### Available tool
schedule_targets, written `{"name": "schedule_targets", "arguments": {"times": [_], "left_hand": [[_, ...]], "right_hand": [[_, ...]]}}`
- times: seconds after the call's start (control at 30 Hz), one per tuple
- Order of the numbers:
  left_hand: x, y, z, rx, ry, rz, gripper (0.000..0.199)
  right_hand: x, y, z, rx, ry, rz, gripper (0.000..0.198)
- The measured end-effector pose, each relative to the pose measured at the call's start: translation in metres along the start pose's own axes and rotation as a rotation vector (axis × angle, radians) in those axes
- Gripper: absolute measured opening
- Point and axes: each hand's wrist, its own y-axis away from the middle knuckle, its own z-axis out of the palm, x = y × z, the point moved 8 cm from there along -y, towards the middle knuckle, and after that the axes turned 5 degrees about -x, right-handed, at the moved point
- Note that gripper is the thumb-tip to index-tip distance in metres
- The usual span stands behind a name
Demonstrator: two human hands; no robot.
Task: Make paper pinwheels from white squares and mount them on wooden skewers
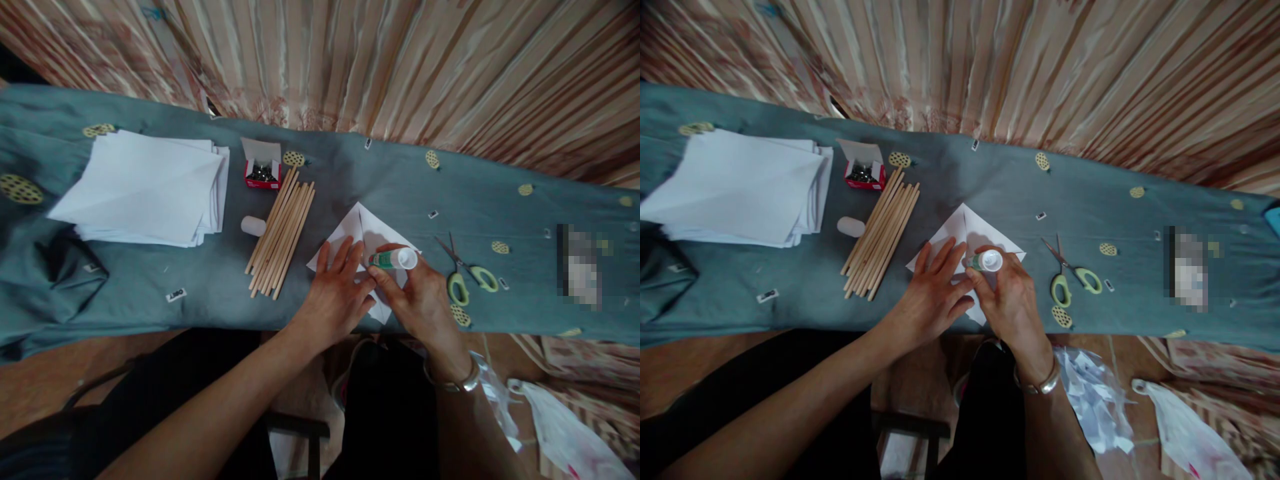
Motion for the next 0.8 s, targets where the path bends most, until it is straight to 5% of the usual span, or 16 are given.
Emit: {"name": "schedule_targets", "arguments": {"times": [0.23,0.33,0.47,0.6,0.7,0.8], "left_hand": [[0.001,0.0,-0.002,0.0,0.003,0.005,0.027],[0.0,-0.001,-0.002,-0.003,0.004,-0.003,0.032],[0.001,-0.001,0.0,0.005,0.017,-0.005,0.036],[0.003,-0.001,-0.008,0.021,-0.011,0.022,0.045],[-0.01,0.0,-0.034,0.073,-0.051,0.026,0.043],[-0.05,0.011,-0.078,0.231,-0.124,-0.141,0.039]], "right_hand": [[0.001,0.002,0.0,0.015,-0.002,0.034,0.025],[0.01,0.005,-0.007,0.151,-0.091,0.115,0.027],[0.042,0.01,-0.017,0.414,-0.59,0.28,0.023],[0.069,0.01,-0.007,0.503,-1.19,0.428,0.016],[0.075,0.01,0.004,0.458,-1.384,0.53,0.017],[0.075,0.012,0.01,0.426,-1.469,0.574,0.02]]}}
